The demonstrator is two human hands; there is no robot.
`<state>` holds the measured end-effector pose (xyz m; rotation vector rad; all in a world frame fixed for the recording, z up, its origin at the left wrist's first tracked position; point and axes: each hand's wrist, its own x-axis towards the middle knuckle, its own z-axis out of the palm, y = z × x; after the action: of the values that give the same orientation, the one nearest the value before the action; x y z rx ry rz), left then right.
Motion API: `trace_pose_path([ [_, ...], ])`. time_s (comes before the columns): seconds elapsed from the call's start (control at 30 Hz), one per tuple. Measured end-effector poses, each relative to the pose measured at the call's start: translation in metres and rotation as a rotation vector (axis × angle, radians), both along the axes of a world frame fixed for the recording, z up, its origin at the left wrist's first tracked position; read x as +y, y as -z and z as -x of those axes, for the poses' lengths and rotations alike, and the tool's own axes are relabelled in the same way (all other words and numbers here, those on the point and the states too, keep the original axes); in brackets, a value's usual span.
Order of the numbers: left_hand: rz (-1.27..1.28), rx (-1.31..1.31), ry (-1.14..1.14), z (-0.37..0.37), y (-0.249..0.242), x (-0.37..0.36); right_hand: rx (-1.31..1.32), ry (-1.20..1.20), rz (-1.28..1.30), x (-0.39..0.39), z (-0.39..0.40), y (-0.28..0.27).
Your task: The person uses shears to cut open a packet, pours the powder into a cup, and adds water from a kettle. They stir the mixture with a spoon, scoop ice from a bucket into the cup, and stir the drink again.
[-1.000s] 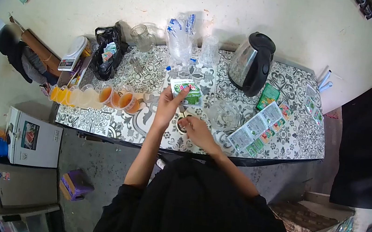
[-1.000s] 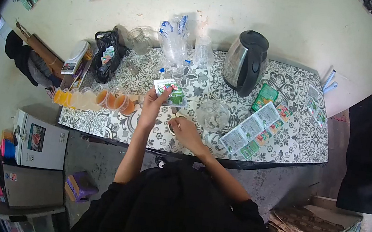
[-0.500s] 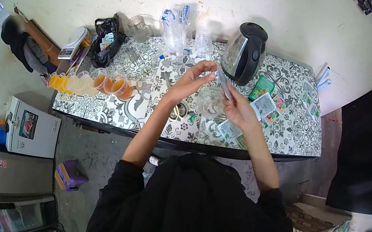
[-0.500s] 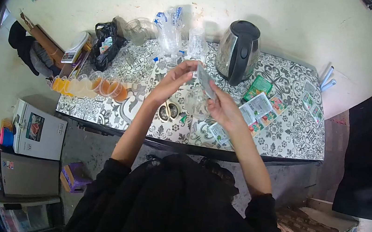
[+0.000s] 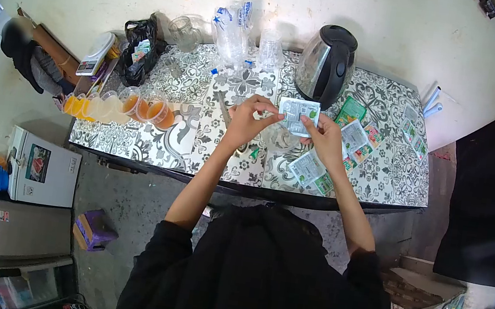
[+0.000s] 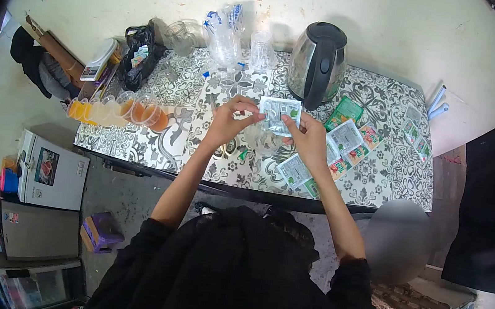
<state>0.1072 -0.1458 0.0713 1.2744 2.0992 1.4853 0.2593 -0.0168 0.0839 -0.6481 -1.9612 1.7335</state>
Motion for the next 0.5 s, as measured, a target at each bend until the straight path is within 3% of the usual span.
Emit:
trace_pose_path([
  [0.17, -0.172, 0.034, -0.028, 0.004, 0.023, 0.000, 0.053, 0.055, -0.134, -0.007, 0.002, 0.004],
  [0.23, -0.069, 0.145, -0.104, 0.002, 0.020, -0.002, 0.015, 0.060, -0.258, -0.007, 0.002, 0.005],
  [0.5, 0.027, 0.190, -0.189, -0.005, 0.022, -0.006, -0.050, 0.042, -0.470, -0.010, 0.005, -0.004],
])
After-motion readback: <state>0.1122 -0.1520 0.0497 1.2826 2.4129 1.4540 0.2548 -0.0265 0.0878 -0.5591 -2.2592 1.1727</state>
